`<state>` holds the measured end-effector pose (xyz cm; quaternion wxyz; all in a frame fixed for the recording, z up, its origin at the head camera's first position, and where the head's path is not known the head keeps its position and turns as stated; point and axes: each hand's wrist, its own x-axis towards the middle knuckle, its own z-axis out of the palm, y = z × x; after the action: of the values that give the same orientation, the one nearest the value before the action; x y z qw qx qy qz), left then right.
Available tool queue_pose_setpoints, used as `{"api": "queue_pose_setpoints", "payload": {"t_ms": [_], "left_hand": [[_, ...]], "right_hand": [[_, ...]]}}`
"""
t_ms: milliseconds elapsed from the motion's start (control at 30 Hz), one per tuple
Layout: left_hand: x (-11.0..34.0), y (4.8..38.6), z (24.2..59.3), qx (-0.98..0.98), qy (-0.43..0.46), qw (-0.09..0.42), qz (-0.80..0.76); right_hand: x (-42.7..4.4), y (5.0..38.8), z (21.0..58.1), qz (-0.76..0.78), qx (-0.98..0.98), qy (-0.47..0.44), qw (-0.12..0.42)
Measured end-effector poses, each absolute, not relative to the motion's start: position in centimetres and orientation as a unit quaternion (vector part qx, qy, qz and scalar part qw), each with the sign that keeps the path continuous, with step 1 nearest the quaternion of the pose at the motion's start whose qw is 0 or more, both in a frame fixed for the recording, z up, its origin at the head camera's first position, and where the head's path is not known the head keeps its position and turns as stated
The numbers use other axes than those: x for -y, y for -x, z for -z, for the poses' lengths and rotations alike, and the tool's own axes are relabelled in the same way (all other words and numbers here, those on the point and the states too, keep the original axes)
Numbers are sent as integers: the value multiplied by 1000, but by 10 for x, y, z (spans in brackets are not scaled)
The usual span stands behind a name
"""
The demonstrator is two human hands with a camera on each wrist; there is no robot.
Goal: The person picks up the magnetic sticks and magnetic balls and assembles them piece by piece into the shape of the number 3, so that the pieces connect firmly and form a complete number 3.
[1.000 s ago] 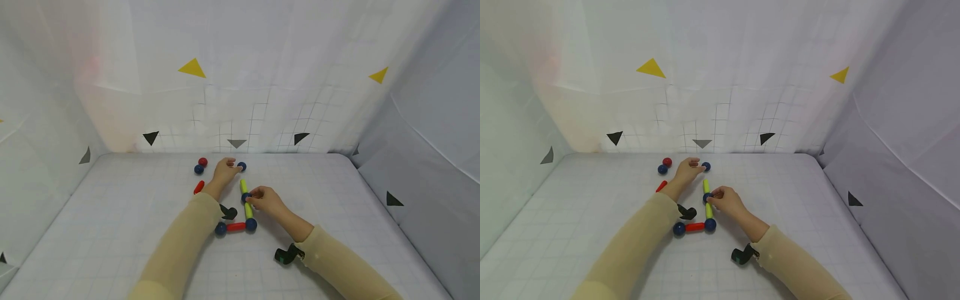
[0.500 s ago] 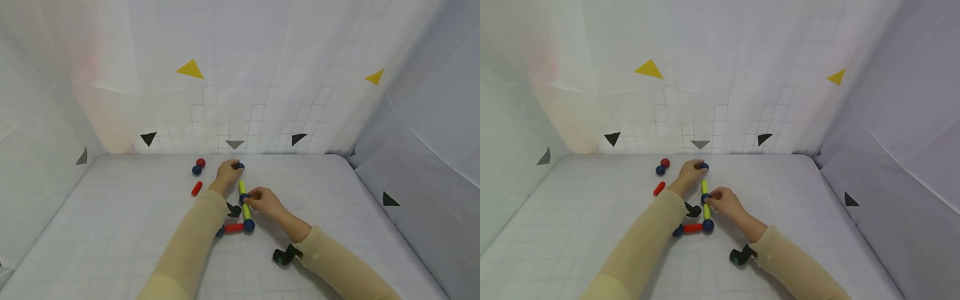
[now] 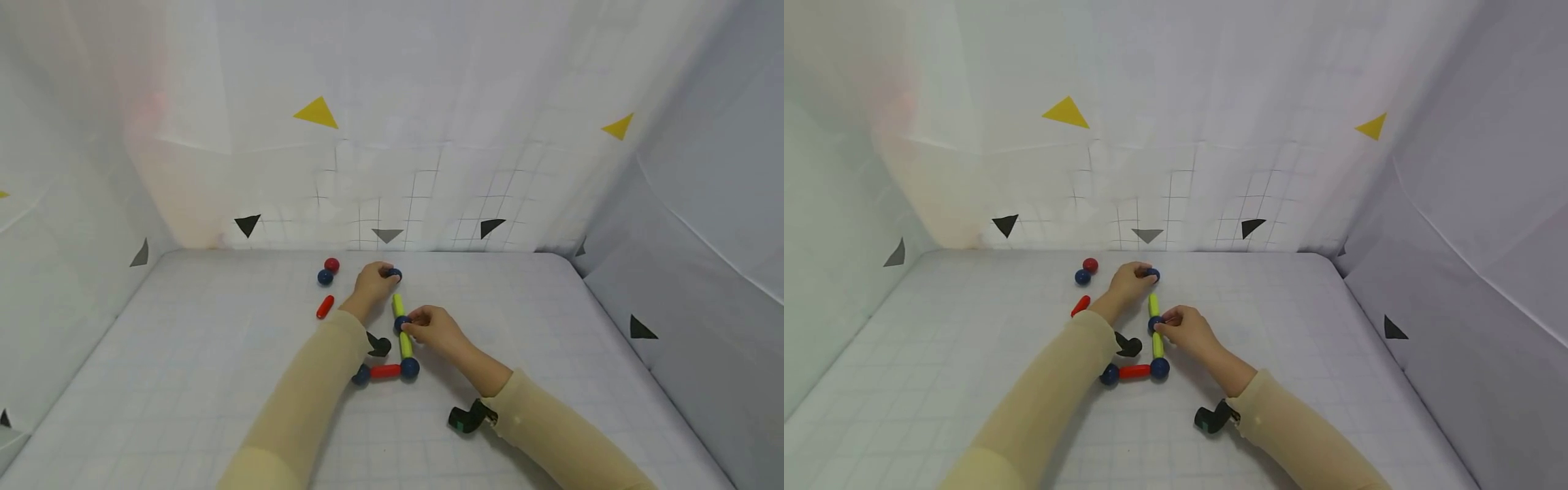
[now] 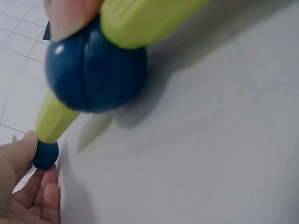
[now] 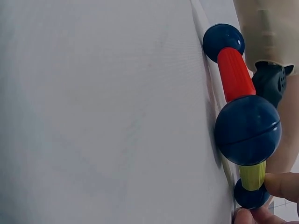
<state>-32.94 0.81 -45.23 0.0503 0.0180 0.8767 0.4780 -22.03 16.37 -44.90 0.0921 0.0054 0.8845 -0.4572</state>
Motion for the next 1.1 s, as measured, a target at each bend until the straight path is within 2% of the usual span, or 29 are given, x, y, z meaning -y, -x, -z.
{"api": "queue_pose_setpoints", "payload": {"t_ms": [400, 1100], "left_hand": [[6, 326, 454, -868, -35, 94, -486], [10, 314, 449, -878, -39, 113, -463]], "right_hand": [[-163, 222, 452, 458, -884, -10, 92], [-163, 218, 447, 454, -886, -10, 98]]}}
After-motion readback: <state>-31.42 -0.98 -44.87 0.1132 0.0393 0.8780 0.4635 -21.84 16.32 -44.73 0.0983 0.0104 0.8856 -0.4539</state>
